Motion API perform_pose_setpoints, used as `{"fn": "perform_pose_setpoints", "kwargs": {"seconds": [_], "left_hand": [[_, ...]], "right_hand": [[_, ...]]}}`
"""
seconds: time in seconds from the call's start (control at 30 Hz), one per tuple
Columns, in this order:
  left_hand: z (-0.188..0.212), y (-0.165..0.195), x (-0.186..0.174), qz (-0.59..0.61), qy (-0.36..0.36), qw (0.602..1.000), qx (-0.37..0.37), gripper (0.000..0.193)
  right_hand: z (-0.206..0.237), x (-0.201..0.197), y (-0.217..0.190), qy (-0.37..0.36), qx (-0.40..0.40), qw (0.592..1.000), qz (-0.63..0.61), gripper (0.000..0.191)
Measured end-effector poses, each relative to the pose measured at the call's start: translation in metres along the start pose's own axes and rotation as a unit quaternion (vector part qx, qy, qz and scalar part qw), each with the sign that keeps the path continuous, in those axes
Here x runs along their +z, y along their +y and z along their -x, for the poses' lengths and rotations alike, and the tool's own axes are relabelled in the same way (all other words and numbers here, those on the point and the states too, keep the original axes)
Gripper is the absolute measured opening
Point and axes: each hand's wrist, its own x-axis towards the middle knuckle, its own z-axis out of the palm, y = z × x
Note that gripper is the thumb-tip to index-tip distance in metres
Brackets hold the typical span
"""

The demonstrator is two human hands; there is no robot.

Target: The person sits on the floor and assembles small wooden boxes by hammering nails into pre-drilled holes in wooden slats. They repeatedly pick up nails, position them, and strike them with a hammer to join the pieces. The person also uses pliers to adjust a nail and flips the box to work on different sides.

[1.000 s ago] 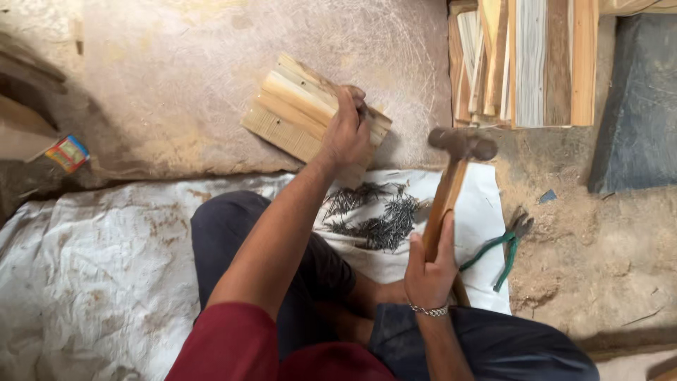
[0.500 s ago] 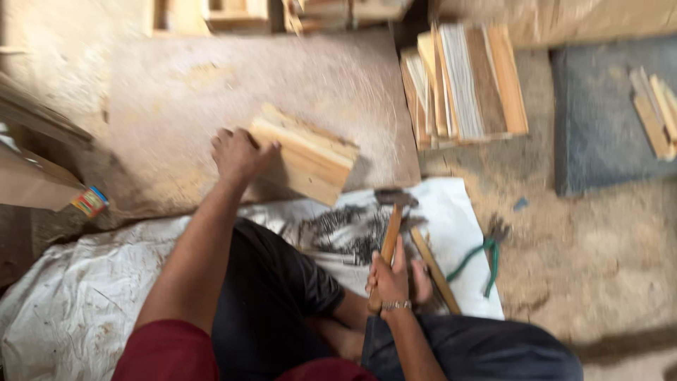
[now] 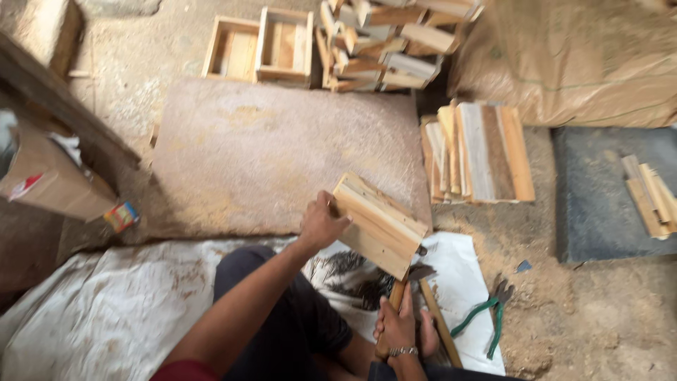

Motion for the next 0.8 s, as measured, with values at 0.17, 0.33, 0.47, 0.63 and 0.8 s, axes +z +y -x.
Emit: {"fn": "perform_pose_setpoints", "kwargs": {"seconds": [0.17, 0.33, 0.47, 0.63, 0.8], "left_hand": [[-0.013, 0.022, -0.021, 0.209, -0.063, 0.975, -0.046, 0.064], [-0.008, 0.052, -0.035, 0.357, -0.249, 0.884, -0.170, 0.064], [0.026, 0.080, -0.059, 0.339, -0.285, 0.895, -0.056, 0.056], [0.062, 0.109, -0.154, 0.144, -0.277, 0.948, 0.065, 0.043], [0.015, 0.087, -0.250, -0.075, -0.090, 0.989, 0.090, 0.032]], "right_hand": [[-0.018, -0.006, 0.014, -0.018, -0.003, 1.000, -0.021, 0.087], [-0.036, -0.008, 0.024, -0.018, -0.007, 1.000, 0.008, 0.091], [-0.052, 0.005, 0.023, 0.039, 0.033, 0.996, 0.075, 0.085], [-0.073, 0.034, 0.021, 0.099, 0.066, 0.984, 0.135, 0.081], [-0.087, 0.045, 0.035, 0.129, 0.085, 0.978, 0.140, 0.078]]}}
